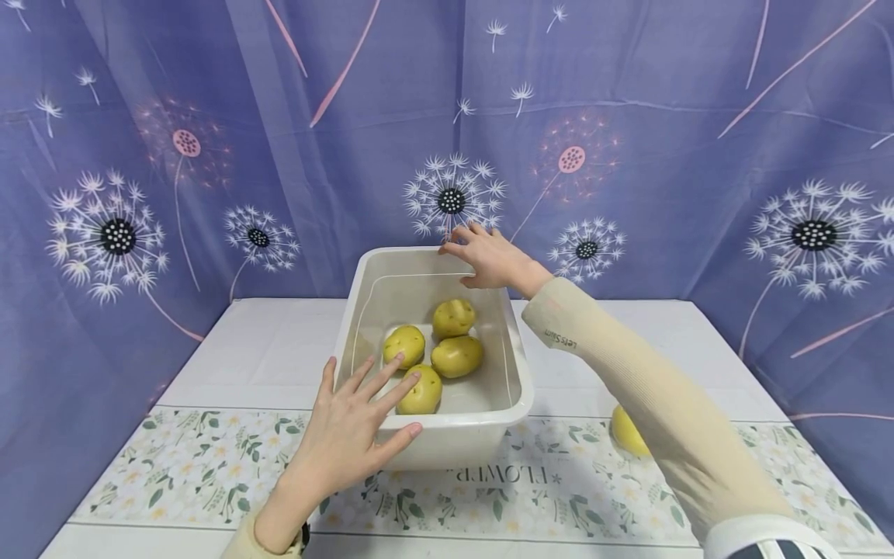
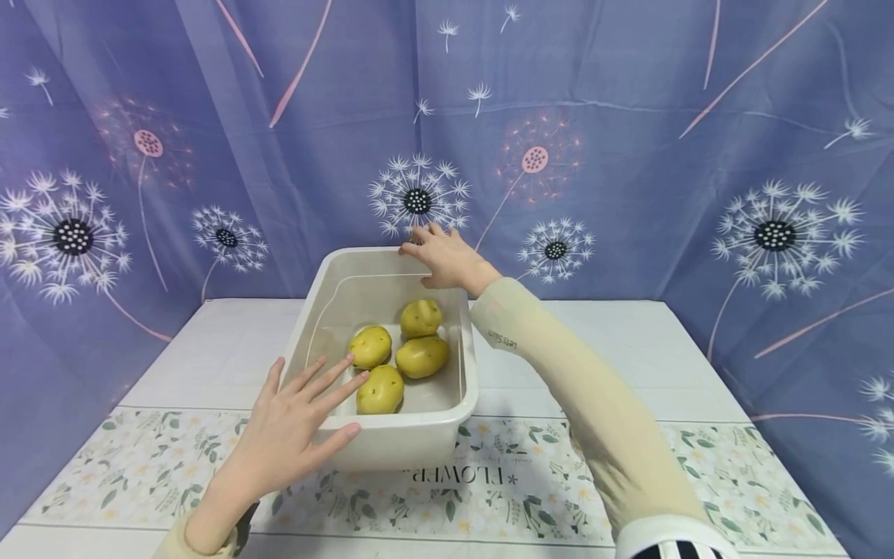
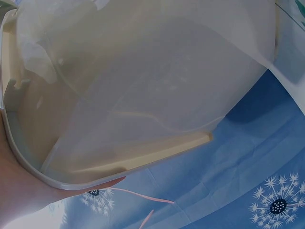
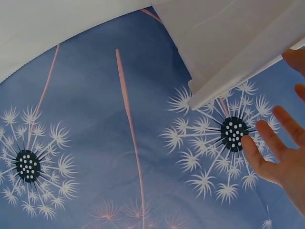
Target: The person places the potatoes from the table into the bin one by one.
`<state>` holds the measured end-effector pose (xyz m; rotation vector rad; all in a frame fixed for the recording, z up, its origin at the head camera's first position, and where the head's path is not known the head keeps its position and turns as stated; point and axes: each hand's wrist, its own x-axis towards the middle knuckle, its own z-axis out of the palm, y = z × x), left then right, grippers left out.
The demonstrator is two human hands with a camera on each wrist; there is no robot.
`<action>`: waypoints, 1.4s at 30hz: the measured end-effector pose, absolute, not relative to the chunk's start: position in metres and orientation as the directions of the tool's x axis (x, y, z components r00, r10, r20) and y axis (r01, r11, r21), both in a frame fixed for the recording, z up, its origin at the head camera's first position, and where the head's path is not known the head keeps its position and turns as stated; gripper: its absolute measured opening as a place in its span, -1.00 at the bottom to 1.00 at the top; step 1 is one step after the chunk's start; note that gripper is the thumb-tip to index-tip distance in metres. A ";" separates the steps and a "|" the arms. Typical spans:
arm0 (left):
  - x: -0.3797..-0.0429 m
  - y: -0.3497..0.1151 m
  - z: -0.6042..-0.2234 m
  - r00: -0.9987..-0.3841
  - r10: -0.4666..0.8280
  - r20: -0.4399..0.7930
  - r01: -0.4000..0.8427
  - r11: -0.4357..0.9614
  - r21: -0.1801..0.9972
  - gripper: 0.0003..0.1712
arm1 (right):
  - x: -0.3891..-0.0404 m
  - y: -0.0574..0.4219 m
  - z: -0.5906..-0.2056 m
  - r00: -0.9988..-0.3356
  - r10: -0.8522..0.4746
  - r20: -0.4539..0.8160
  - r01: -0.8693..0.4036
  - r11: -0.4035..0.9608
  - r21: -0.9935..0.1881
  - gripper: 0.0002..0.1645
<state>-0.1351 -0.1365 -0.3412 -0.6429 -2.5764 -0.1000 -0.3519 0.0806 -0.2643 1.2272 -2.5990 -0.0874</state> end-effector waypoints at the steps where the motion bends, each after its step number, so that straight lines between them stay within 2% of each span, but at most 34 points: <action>1: -0.135 -0.137 -0.341 -0.774 0.425 0.469 0.461 0.887 -0.044 -0.34 | -0.352 0.081 -0.264 -0.608 -0.765 0.212 -0.749 0.642 0.167 -0.36; 23: -0.136 -0.136 -0.342 -0.768 0.430 0.474 0.464 0.884 -0.051 -0.34 | -0.343 0.102 -0.269 -0.587 -0.770 0.251 -0.766 0.629 0.135 -0.50; 42: -0.136 -0.137 -0.342 -0.772 0.430 0.468 0.466 0.884 -0.045 -0.34 | -0.334 0.117 -0.272 -0.577 -0.769 0.277 -0.773 0.623 0.121 -0.53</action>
